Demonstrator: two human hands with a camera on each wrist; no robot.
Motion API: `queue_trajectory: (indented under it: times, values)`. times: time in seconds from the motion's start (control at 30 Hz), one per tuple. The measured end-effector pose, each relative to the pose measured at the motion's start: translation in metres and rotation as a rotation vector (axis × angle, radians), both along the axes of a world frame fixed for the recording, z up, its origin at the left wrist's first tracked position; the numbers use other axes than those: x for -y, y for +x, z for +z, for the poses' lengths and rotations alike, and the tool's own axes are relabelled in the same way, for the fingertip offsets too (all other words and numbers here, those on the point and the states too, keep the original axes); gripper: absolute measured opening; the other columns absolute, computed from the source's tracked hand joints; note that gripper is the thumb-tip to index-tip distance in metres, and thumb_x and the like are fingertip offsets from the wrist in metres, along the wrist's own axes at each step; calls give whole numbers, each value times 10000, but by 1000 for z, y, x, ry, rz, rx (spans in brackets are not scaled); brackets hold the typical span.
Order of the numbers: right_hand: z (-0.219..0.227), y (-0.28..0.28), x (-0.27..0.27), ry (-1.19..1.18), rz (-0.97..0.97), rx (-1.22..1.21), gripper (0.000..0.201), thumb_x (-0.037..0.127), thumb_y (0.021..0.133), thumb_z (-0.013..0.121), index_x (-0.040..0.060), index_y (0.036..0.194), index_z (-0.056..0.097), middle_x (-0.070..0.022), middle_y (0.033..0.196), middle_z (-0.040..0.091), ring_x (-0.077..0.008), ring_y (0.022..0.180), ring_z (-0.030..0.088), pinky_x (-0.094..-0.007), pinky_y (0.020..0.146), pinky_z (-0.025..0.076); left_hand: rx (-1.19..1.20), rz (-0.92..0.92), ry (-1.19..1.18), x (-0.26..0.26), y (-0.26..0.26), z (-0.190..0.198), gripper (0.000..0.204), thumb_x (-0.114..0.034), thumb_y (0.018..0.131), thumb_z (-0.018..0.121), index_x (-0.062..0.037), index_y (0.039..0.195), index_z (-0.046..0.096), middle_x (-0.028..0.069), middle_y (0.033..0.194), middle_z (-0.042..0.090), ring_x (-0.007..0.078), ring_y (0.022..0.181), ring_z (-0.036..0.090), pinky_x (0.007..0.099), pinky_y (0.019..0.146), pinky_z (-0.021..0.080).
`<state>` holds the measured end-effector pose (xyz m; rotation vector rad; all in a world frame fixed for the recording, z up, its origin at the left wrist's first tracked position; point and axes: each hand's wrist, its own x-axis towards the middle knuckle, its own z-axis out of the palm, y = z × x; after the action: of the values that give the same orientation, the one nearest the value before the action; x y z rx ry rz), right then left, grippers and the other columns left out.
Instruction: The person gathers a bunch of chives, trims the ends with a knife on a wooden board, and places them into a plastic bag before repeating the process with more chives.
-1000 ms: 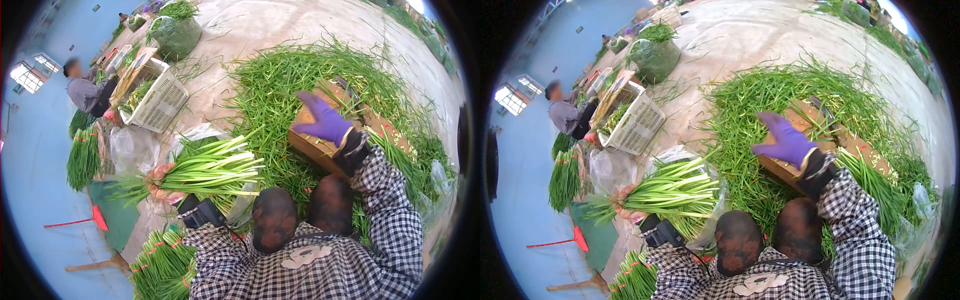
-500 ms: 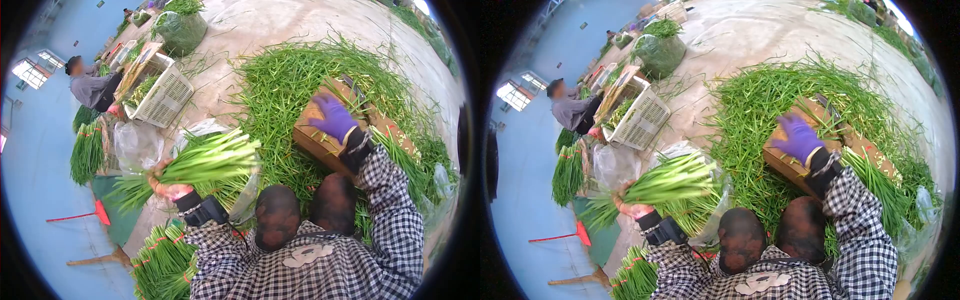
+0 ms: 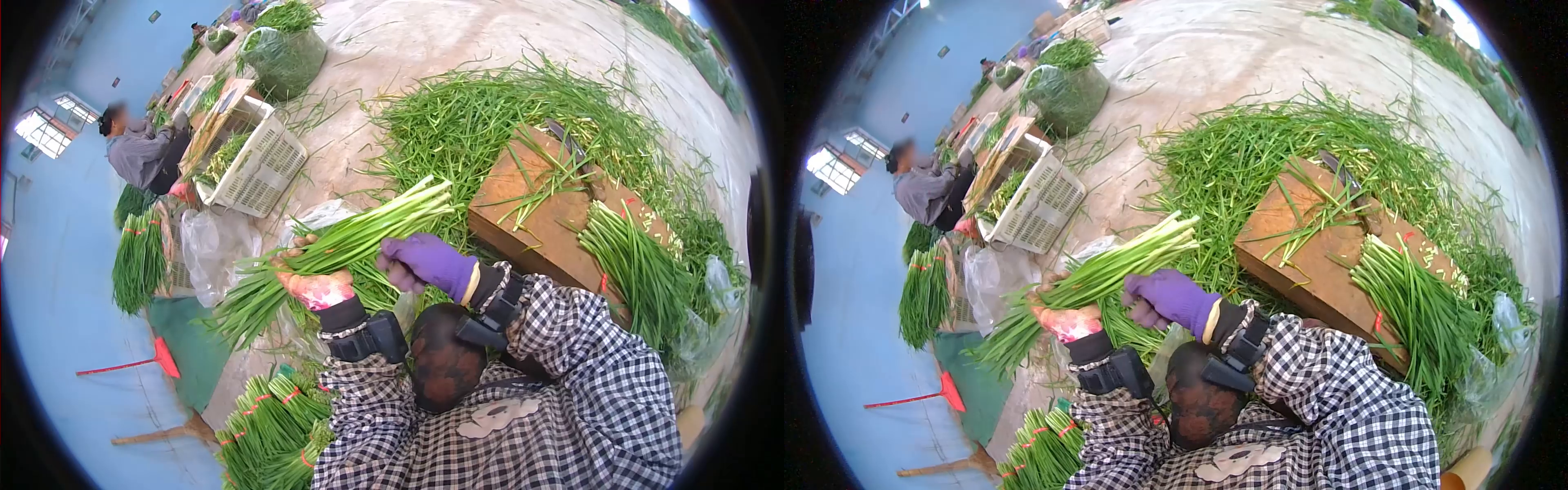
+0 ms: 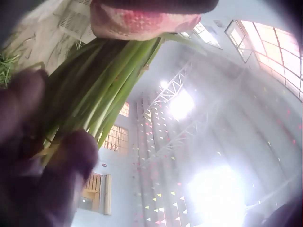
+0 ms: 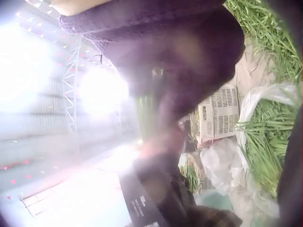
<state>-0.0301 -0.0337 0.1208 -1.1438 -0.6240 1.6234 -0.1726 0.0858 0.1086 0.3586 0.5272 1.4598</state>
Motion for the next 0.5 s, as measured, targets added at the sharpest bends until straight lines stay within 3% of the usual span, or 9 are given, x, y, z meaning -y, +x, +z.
queue_trajectory:
  times: [0.07,0.13,0.17,0.27,0.33,0.37,0.43,0.47,0.5]
  values:
    - [-2,0,5,22,-33,28,383,346,887,440,6,797,592,-27,494,505,-96,363,430,-229,341,331,107,-68,-3,-2,-4,-2,318,-422,826,517,-150,661,520,44,728,579,217,703,573,408,547,489]
    - [10,13,27,168,391,73,368,331,885,446,15,775,599,-25,479,493,-87,356,423,-224,336,310,42,-10,11,-6,-14,-5,322,-420,821,520,-143,657,507,53,715,578,220,681,567,410,552,481]
    - [22,18,39,136,467,83,349,308,878,458,9,760,594,-21,465,486,-82,352,413,-224,332,288,23,45,-20,-7,-17,-3,324,-422,817,522,-144,653,500,53,708,576,220,672,563,405,556,478]
    - [18,49,61,191,494,28,364,333,890,430,28,767,587,-1,442,458,-78,331,392,-210,339,302,29,117,-100,-13,-33,-4,310,-407,804,525,-148,639,482,39,707,571,211,660,550,395,576,473]
    - [21,79,84,214,240,72,365,349,896,421,31,819,583,9,461,459,-69,359,394,-205,353,283,9,194,-32,-22,-50,-16,286,-387,790,531,-152,636,479,16,709,564,201,675,546,393,599,472]
    - [-14,94,89,390,-119,231,357,354,897,421,36,852,576,13,491,473,-67,388,407,-204,359,281,46,245,-69,-23,-54,-16,260,-361,778,532,-159,628,467,-5,718,554,192,690,540,400,619,467]
    - [-41,135,93,577,-330,132,329,337,904,417,40,914,558,6,571,505,-75,465,451,-205,391,320,71,229,-35,-27,-71,-22,251,-353,779,522,-151,641,468,6,727,557,197,703,536,399,643,463]
    - [-32,166,85,590,-176,-117,309,315,909,413,39,945,548,-5,620,523,-86,514,484,-207,418,363,98,203,0,-28,-75,-24,244,-346,780,511,-142,653,469,17,736,561,202,716,532,398,668,460]
    - [-38,185,83,593,-177,-116,309,315,909,413,39,945,548,-5,620,523,-86,514,484,-207,418,363,116,219,-71,-23,-73,-15,245,-343,769,521,-141,643,465,7,731,550,194,716,529,397,679,463]
